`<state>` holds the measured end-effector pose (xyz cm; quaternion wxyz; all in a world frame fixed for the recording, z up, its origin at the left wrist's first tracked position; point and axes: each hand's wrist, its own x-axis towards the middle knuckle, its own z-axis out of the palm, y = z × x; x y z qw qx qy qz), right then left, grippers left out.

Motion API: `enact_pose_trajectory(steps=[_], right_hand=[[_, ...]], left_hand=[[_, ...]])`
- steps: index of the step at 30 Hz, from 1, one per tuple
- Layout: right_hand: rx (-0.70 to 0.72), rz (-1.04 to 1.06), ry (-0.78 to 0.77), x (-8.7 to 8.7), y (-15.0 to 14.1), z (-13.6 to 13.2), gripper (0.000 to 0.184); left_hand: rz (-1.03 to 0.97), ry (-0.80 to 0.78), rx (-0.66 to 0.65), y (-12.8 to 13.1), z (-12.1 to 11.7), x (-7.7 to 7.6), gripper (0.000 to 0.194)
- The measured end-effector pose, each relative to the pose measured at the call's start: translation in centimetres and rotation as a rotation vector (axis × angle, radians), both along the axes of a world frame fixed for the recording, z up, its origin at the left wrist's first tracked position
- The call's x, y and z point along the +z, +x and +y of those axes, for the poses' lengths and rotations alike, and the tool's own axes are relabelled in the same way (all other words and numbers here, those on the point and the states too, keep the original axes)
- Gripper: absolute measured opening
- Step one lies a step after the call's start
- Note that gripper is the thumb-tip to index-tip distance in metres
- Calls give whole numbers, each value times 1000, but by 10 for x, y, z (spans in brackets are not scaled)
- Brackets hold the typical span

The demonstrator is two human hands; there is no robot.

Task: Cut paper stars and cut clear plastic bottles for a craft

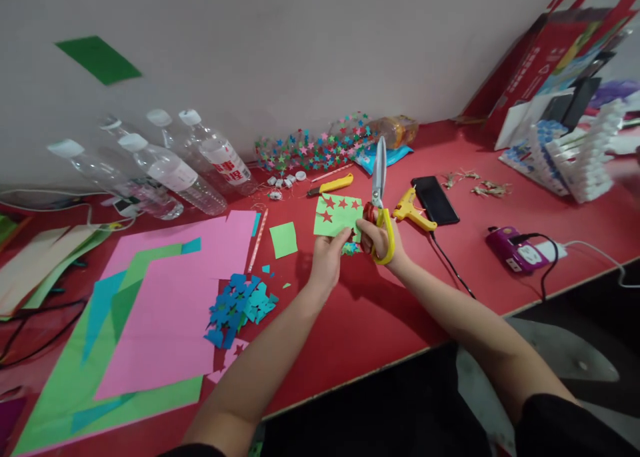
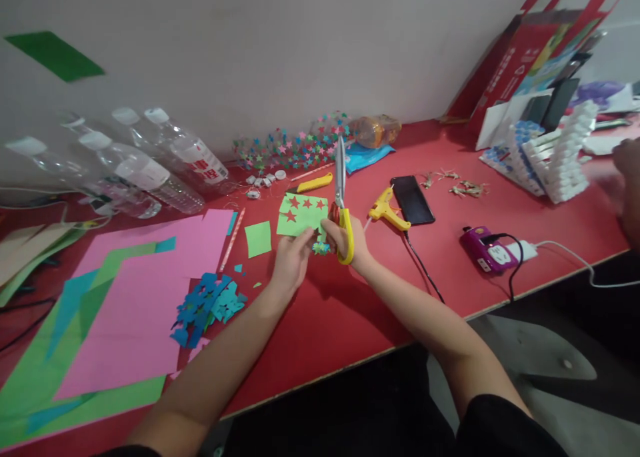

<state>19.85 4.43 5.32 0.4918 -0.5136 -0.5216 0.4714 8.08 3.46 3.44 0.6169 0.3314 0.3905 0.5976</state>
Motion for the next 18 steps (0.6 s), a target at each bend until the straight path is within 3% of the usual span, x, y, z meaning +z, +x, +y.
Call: enact_pose_trajectory(steps=[4,8,13,18], right_hand=[[134,-193,-136,-10,2,-4,41],[217,-453,-120,-20,12,0,54],[295,-887,-25,-7,18,2,55],[387,-1054,-23,2,22,2,56]], left_hand=[[112,-47,119,-7,-3,-21,30],[143,-131,150,-32,-3,-21,29],[65,-134,196,-51,-1,-19,28],[27,-124,194,-53,-2,-21,24]])
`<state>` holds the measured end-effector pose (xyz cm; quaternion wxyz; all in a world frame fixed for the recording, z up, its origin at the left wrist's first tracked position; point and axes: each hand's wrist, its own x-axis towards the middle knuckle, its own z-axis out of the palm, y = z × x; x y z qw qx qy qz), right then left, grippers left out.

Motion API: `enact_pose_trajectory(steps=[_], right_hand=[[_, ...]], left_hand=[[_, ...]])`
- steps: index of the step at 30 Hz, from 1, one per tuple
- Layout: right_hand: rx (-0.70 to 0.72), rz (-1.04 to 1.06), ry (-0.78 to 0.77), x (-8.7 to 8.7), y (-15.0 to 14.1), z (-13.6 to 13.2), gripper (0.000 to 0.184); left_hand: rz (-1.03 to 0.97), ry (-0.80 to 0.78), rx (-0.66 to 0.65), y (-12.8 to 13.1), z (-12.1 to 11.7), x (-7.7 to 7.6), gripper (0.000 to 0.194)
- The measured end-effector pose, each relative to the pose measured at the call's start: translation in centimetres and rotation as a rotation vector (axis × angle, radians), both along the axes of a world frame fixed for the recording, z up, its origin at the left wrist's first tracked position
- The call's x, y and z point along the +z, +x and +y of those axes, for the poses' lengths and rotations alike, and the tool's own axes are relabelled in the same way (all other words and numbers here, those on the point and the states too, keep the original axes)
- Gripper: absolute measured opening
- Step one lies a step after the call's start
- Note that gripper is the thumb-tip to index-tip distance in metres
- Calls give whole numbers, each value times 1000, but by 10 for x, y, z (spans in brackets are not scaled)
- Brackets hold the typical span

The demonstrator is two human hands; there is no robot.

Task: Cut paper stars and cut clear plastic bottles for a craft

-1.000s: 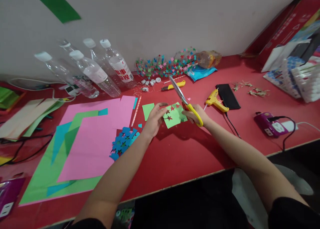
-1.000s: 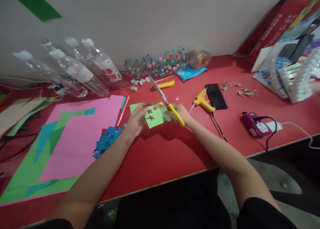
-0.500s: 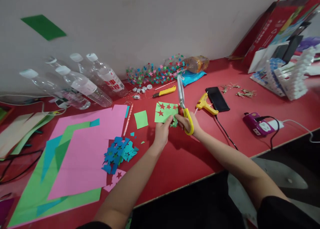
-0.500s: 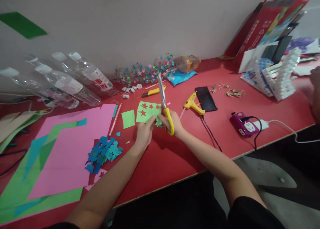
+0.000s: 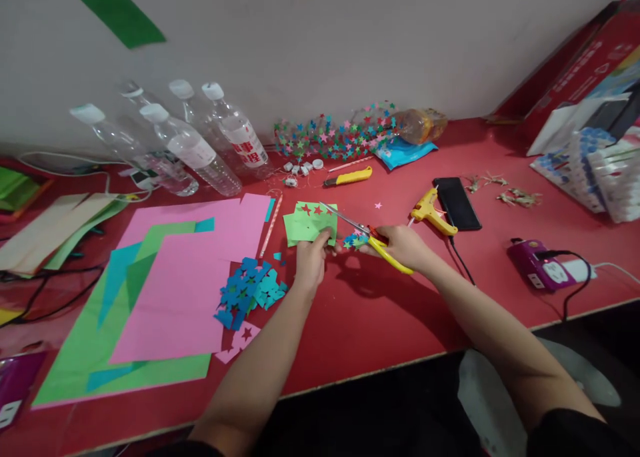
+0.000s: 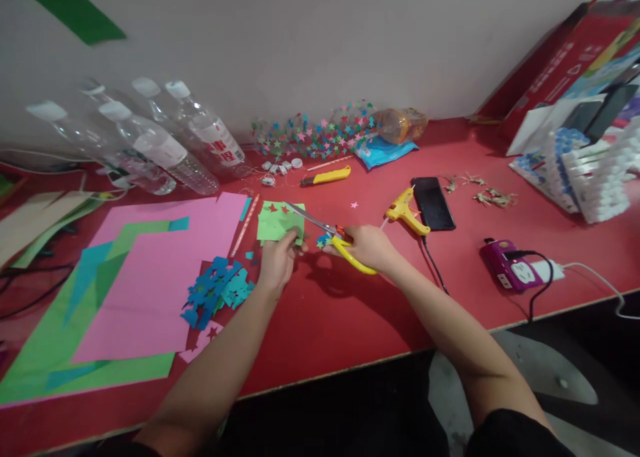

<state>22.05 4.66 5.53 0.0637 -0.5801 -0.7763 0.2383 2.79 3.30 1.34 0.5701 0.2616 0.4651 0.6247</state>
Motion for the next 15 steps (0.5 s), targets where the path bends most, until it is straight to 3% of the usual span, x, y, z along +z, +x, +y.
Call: enact_pose_trajectory(steps=[8,15], right_hand=[[-36,247,-130,-12,22,-6,57],[-36,408,-157,-2,20,-11,56]], left_hand=[[49,72,25,8,20,23,20],[94,161,-29,13,39,44,17]])
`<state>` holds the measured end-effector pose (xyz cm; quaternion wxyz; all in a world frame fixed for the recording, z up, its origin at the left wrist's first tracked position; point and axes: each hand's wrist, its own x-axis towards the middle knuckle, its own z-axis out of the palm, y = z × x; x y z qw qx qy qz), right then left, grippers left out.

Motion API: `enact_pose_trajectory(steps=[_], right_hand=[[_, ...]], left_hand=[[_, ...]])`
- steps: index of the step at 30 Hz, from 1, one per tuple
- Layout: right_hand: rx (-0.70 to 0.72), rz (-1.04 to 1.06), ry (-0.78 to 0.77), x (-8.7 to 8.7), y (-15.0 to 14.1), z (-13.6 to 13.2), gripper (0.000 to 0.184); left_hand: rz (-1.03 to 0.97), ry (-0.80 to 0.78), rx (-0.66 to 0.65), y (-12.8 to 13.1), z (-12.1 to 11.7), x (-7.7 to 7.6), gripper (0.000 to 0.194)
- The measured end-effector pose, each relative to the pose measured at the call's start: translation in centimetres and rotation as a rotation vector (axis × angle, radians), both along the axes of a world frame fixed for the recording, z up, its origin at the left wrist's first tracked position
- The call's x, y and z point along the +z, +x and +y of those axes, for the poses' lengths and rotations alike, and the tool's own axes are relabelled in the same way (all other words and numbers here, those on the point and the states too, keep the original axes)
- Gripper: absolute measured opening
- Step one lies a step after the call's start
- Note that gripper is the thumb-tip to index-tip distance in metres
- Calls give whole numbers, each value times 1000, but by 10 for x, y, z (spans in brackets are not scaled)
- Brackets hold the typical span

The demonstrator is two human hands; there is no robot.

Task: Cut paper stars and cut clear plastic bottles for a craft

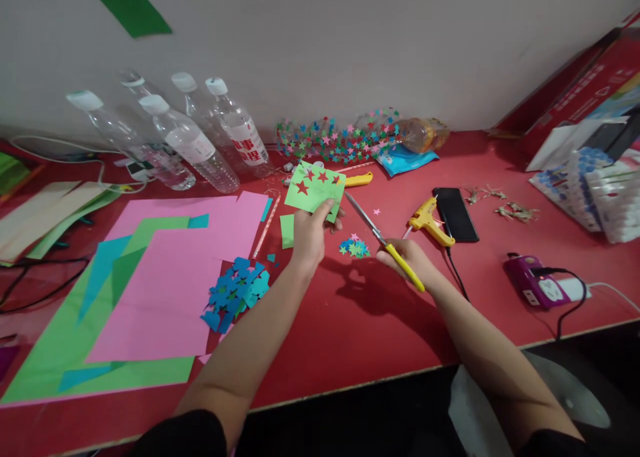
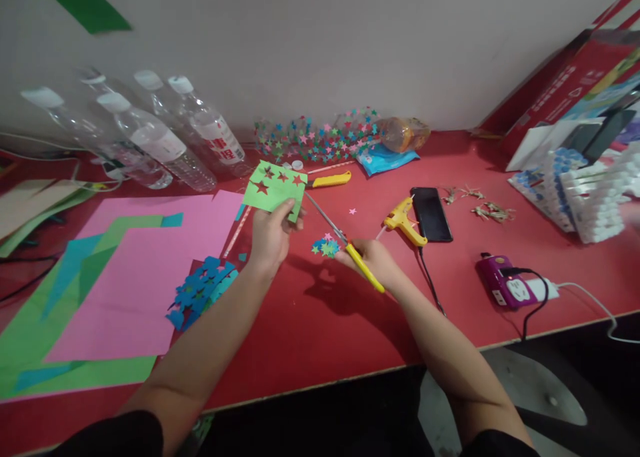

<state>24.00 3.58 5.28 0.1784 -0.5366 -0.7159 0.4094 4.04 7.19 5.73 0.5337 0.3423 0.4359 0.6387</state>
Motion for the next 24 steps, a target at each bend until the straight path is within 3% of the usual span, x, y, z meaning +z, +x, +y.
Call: enact_pose_trajectory(steps=[9,16,24], right_hand=[[53,94,-85,0,-4,-6,51],[37,101,-73,0,-5,-5,53],[24,41,-70,-5,-8,-6,51]], left_hand=[[133,28,-66,1,-3,-2,18],[95,31,62,-7,-1,0,17],[169,49,-43,-13,-6,6,18]])
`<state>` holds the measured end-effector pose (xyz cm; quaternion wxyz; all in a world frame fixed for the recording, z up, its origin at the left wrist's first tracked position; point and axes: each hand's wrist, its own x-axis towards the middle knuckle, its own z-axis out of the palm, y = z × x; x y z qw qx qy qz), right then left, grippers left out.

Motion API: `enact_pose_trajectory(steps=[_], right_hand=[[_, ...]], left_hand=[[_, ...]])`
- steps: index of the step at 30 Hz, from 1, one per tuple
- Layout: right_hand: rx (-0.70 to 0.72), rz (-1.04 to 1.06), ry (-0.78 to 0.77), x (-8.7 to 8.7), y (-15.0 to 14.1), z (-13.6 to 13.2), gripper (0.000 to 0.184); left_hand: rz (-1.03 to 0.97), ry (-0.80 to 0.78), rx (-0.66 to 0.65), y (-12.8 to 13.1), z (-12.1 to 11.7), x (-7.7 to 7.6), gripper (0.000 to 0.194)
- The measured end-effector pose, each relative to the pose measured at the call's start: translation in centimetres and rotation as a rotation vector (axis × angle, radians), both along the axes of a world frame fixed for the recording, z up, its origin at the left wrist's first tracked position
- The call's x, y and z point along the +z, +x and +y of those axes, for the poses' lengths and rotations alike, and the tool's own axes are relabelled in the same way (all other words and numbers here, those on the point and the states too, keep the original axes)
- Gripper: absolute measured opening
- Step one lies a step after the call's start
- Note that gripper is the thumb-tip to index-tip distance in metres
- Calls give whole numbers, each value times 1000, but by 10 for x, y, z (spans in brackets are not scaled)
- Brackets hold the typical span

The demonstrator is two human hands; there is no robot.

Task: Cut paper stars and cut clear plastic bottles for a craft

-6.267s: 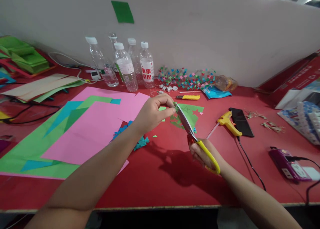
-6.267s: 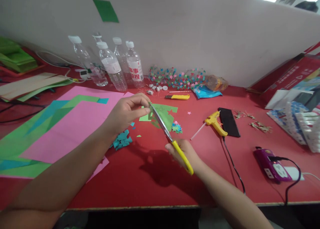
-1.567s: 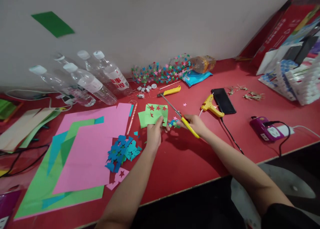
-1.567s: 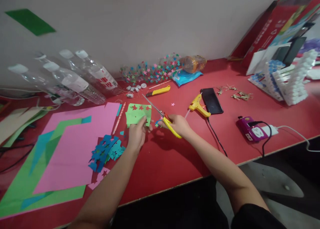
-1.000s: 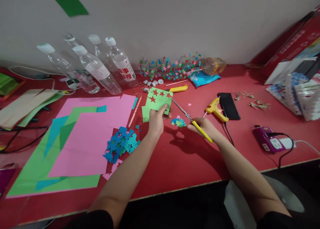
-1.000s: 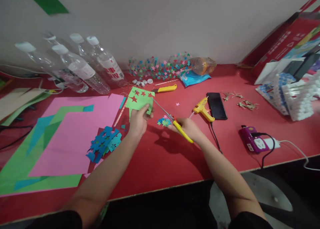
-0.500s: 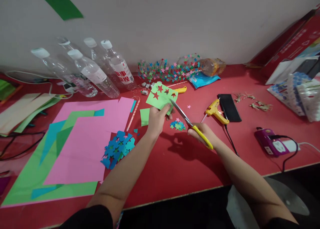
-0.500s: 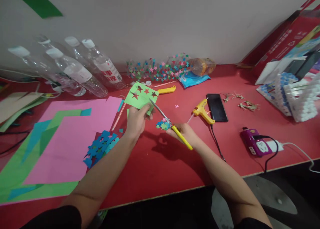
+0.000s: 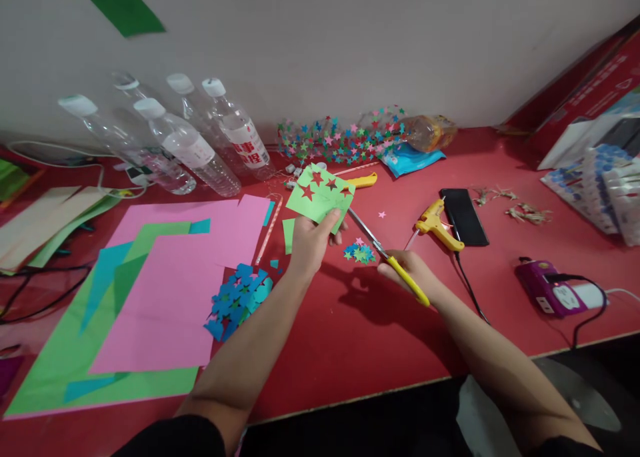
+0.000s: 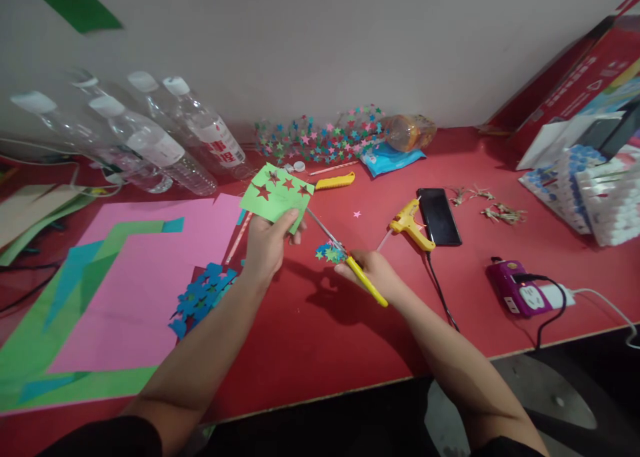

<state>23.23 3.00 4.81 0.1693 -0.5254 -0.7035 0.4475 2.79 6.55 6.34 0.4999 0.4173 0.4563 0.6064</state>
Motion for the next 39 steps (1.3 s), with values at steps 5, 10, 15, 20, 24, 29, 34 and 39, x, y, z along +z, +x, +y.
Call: enact_pose_trajectory(steps=[5,10,15,20,24,29,34,39], right_hand=[[20,41,-16,4,-1,-2,51],[40,23,-3,3,-3,-3,51],[40,68,2,2,-4,-7,49],[57,110,-26,-1,-4,-8,54],[79,201,-79,-2,-5,-11,62],[78,281,-114,5,-8,-17,63],[65,252,-97,10,-8,-21,62],[42,206,-69,7,-10,-22,62]], left_hand=[[-22,3,40,-1,-1,4,18],[-8,-16,-40,-1,-3,6,19],[-4,-2,-31,1,-7,6,19],[22,17,-54,-1,-7,10,17],[20,28,-61,-1,-8,13,19],[-3,31,-62,0,-10,15,19],[27,75,-58,0,-12,17,20],[71,80,-13,2,-15,20,21]])
